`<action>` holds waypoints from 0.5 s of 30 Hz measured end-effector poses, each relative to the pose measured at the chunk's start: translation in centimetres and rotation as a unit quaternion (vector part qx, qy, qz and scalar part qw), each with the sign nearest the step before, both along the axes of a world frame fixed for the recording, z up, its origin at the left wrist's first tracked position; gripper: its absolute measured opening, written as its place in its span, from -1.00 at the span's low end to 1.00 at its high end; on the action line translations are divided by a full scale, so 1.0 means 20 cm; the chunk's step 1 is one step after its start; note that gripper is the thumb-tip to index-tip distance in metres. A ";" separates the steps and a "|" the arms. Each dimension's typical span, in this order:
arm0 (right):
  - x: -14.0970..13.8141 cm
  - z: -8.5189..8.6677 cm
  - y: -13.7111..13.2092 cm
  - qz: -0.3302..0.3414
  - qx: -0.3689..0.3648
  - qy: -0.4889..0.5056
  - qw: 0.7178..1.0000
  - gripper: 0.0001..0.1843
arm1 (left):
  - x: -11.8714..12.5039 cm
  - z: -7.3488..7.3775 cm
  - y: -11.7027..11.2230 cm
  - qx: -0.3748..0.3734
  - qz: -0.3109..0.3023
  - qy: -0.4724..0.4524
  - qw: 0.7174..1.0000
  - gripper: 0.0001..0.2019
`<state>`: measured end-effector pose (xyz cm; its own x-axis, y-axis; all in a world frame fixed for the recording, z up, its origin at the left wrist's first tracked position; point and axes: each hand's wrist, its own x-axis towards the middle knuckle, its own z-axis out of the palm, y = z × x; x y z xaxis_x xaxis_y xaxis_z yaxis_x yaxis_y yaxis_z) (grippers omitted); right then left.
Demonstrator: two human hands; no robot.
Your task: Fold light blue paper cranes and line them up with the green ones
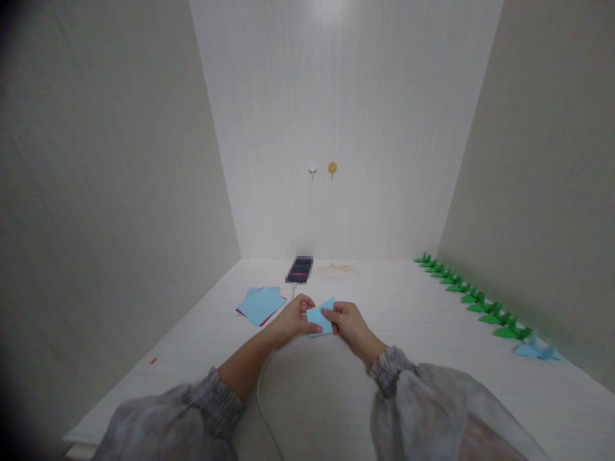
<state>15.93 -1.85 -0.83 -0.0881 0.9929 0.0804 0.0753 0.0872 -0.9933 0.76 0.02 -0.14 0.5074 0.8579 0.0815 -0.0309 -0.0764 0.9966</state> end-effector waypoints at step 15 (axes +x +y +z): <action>0.01 0.04 -0.01 -0.011 -0.018 0.010 1.000 -0.69 | -0.02 0.02 -0.03 -0.076 -0.054 -0.055 0.994 -0.38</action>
<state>16.13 -2.02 -0.07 -0.0645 0.9969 0.0460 0.0570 0.0497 -0.9971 0.30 -0.57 0.35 0.5926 0.8054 0.0150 -0.1394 0.0842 0.9867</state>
